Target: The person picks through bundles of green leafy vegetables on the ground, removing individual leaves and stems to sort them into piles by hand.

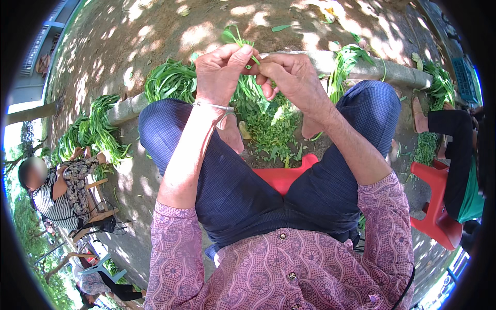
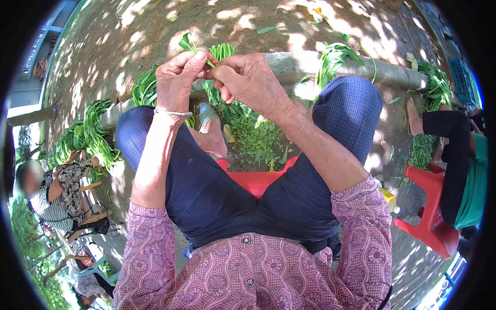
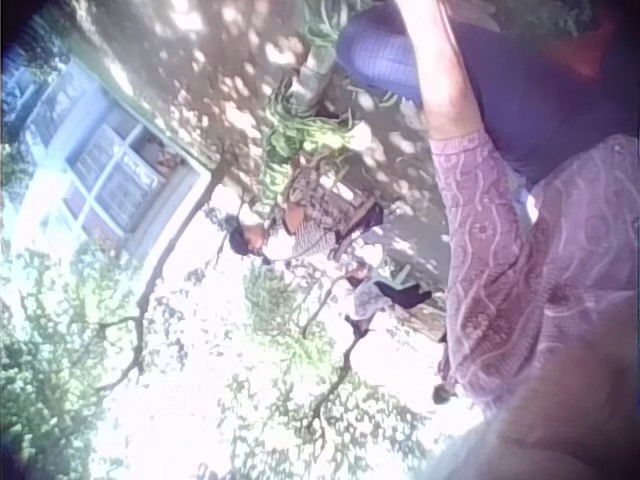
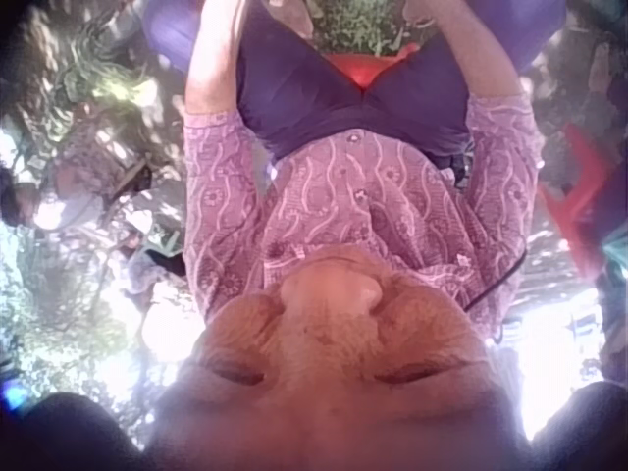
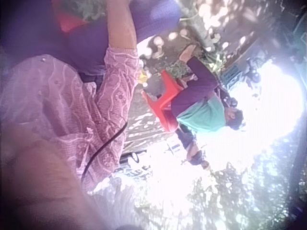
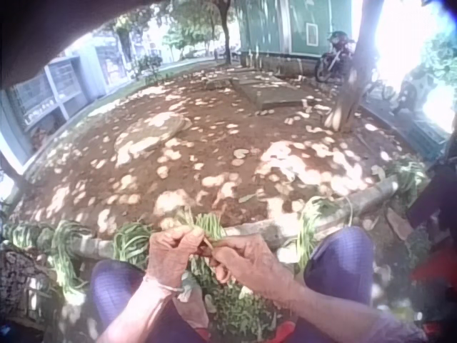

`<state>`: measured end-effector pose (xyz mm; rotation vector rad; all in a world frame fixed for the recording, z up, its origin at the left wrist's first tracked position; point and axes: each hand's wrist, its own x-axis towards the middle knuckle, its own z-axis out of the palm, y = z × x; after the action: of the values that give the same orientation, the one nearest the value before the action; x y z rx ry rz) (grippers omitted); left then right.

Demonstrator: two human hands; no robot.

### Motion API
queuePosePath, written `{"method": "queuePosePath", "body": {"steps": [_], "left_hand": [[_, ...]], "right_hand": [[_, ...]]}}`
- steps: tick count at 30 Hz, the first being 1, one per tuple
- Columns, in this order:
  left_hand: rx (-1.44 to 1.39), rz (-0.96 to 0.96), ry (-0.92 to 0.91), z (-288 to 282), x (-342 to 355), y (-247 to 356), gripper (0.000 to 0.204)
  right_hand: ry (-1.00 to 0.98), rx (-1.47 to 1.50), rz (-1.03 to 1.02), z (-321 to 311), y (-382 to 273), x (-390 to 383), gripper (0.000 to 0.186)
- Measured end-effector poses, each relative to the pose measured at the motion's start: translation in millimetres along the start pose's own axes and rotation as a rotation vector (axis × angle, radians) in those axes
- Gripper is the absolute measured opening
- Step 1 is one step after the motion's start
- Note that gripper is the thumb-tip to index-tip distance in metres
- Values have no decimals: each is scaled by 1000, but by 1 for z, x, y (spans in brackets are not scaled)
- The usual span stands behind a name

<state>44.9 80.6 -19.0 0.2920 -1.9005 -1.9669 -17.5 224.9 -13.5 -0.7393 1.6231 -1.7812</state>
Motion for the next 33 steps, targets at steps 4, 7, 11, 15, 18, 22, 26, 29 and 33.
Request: {"method": "queuePosePath", "body": {"steps": [4, 7, 11, 15, 18, 22, 26, 29, 33], "left_hand": [[-29, 28, 26, 2, 0, -3, 17], [6, 9, 11, -3, 2, 3, 17], [-41, 14, 6, -4, 1, 1, 18], [-98, -55, 65, 1, 0, 6, 19], [-131, -63, 68, 3, -3, 10, 19], [-179, -76, 49, 4, -5, 14, 21], [-227, -86, 75, 5, -7, 16, 21], [-240, -79, 81, 7, -6, 15, 20], [-237, -98, 81, 5, -6, 11, 19]], "right_hand": [[-3, -67, 2, -2, 3, 0, 25], [2, -136, -8, -4, 5, 0, 25], [31, -126, -43, -3, 6, 0, 25], [88, -47, -91, 3, 3, -1, 23], [116, -21, -108, 4, 3, -2, 23], [154, -13, -133, 6, 3, -3, 23], [217, -9, -165, 13, 4, -4, 22], [225, 5, -152, 14, 1, -5, 22], [144, -35, -117, 6, 1, -3, 22]]}}
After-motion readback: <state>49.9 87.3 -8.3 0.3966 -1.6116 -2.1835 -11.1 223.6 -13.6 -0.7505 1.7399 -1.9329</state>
